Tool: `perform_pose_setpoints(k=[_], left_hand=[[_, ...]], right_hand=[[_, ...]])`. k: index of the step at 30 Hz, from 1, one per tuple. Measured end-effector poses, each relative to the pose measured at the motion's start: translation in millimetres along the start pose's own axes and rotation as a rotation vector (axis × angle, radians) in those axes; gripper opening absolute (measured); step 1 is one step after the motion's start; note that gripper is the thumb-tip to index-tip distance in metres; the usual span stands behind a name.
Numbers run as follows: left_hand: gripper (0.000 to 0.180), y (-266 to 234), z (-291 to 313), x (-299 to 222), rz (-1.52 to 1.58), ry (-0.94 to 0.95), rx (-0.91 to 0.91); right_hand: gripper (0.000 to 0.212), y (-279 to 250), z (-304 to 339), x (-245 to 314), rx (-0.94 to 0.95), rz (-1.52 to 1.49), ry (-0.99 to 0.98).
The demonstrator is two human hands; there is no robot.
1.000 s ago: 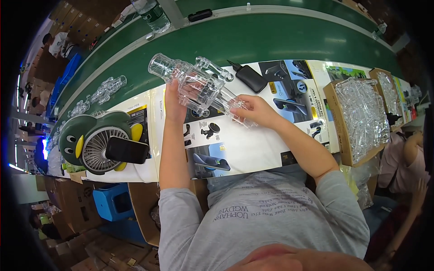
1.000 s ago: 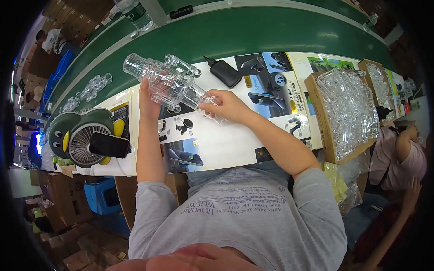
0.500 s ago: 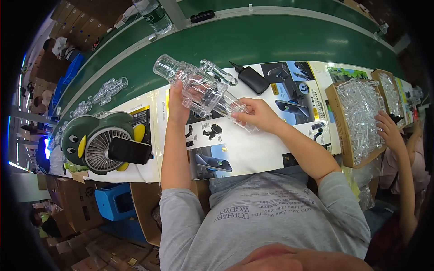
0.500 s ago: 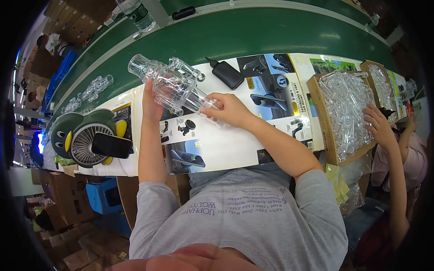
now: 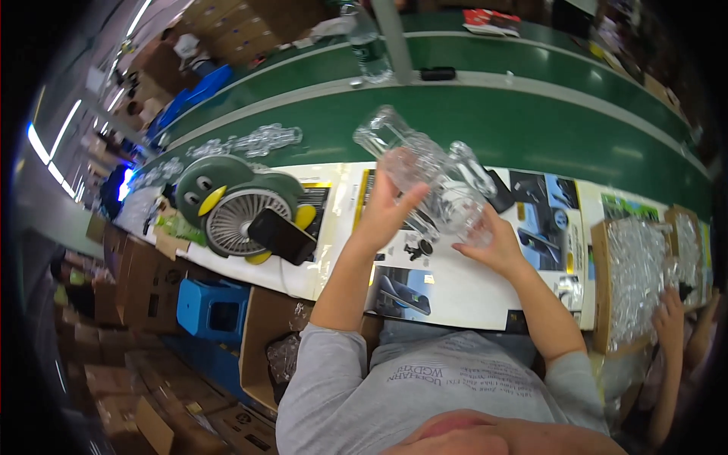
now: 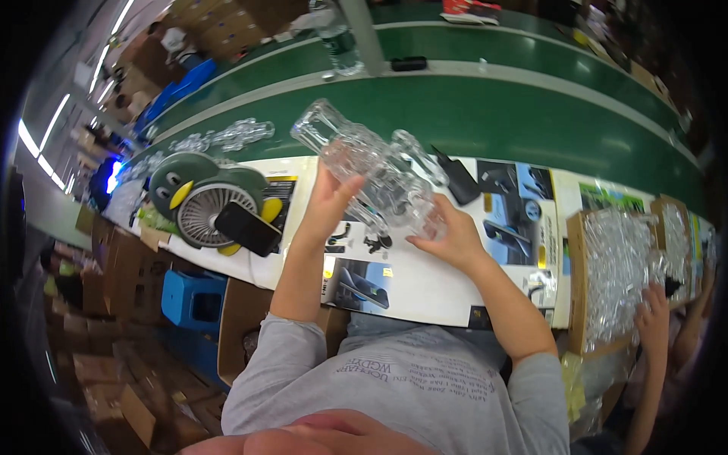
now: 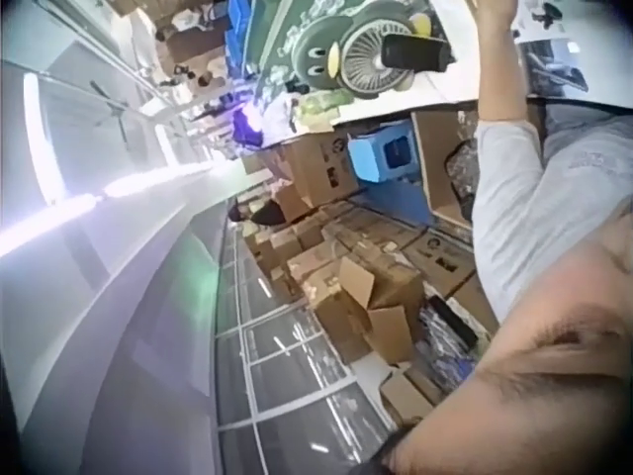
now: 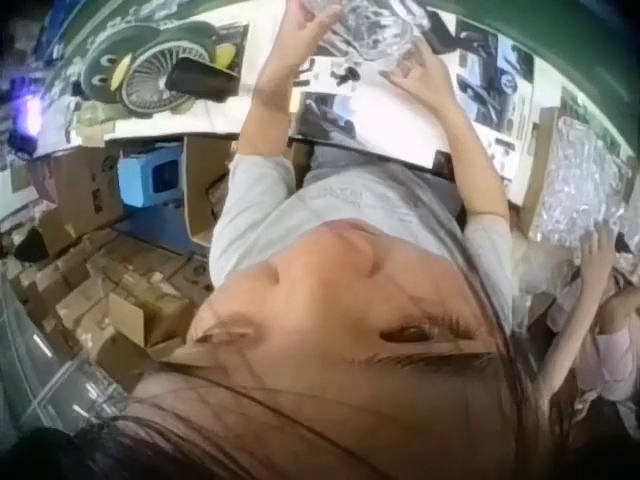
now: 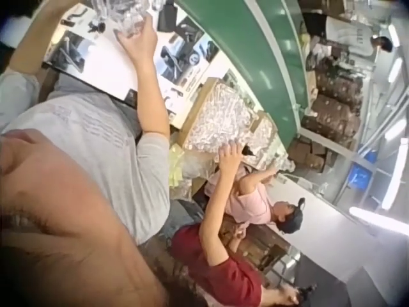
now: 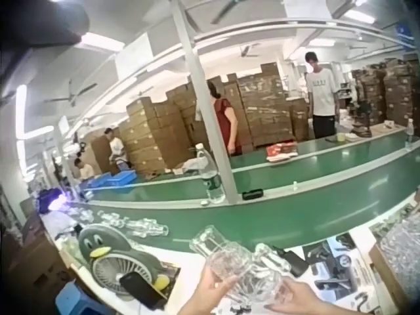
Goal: Assembling and packaging plastic components on a production line.
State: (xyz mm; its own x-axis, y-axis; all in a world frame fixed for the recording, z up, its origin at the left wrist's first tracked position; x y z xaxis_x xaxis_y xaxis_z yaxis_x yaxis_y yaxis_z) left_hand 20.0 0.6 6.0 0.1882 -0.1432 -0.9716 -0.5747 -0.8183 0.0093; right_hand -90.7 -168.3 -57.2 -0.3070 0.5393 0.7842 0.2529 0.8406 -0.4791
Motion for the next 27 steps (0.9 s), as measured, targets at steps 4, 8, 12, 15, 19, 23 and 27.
perform_pose_setpoints(k=[4,8,12,15,19,23,27], left_hand=[[0.085,-5,0,-40,0.205,0.113,0.153],[0.089,2,-2,-49,0.540,0.151,0.323],[0.062,14,-5,-50,0.491,0.191,0.293],[0.056,26,0,-57,0.421,0.278,0.176],[0.059,38,6,-77,0.403,0.411,0.214],[0.060,46,4,-73,0.408,0.338,0.205],[0.055,52,2,-62,0.381,0.248,0.007]], right_hand=[[0.059,4,11,0,0.128,-0.339,0.012],[0.071,17,18,9,0.390,-0.585,0.199],[0.069,15,10,21,0.192,-0.346,0.094],[0.068,15,9,18,0.121,-0.342,0.011],[0.063,13,8,26,0.239,-0.387,0.011],[0.053,18,13,34,0.151,-0.364,-0.021],[0.055,19,14,31,0.146,-0.460,0.194]])
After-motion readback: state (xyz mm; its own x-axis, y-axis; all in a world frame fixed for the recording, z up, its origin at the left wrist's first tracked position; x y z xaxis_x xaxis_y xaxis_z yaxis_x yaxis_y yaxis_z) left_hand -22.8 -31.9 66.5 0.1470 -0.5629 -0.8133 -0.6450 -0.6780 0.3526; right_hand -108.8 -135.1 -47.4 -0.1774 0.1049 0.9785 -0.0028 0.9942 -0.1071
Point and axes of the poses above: each hand's wrist, its own z-axis away from the middle knuckle, its own y-axis out of the palm, x = y × z, the point moved 3 cm from there along -z, towards the middle knuckle, and after that the axes turned 6 degrees about -y, right-handed, at the moved point
